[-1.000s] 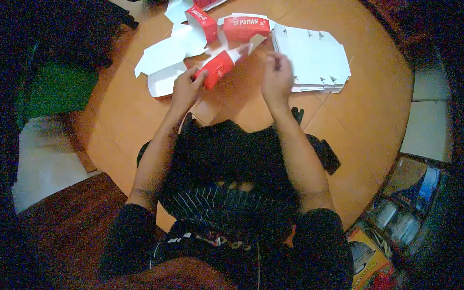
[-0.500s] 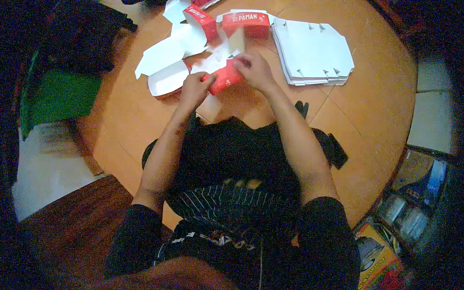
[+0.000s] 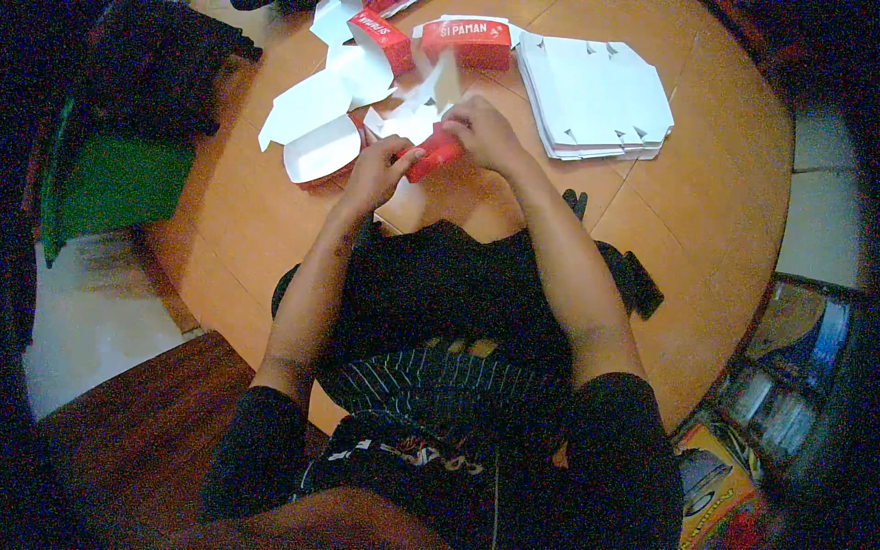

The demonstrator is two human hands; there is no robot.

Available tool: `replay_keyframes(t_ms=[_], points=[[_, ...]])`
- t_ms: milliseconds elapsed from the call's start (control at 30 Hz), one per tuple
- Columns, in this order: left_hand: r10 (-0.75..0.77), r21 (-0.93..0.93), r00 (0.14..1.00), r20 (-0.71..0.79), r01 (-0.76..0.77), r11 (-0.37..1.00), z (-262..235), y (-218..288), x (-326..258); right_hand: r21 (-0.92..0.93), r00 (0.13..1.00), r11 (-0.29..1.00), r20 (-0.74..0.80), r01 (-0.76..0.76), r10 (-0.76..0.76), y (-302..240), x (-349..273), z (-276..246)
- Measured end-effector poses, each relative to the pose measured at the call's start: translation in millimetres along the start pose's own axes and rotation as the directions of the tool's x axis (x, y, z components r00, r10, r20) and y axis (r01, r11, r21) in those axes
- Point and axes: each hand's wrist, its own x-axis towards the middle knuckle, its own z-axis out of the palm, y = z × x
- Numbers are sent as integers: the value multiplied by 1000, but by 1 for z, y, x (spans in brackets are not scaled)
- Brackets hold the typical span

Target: The person sits on the floor and assembles small red and white cardboard boxes by folding flat pieces into shape. They repeatedly pick up a flat piece, fold the sides, and place the finished box on the floor. Another person is visible in the background performing the same task.

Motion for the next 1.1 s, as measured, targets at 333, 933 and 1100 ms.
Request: replay_keyframes(t_ms=[333, 933, 1100], points=[[-99, -77, 985, -140, 89, 993, -6, 1, 5, 58, 992, 998, -126, 15, -8, -40, 0, -1], [120, 432, 989, 82, -144, 890, -11, 49, -23, 65, 795, 806, -132, -589, 592, -2, -4, 8], [-249, 580, 852, 460, -76, 811, 23, 14, -42, 162, 529, 519, 460, -839, 713, 0, -7, -3]])
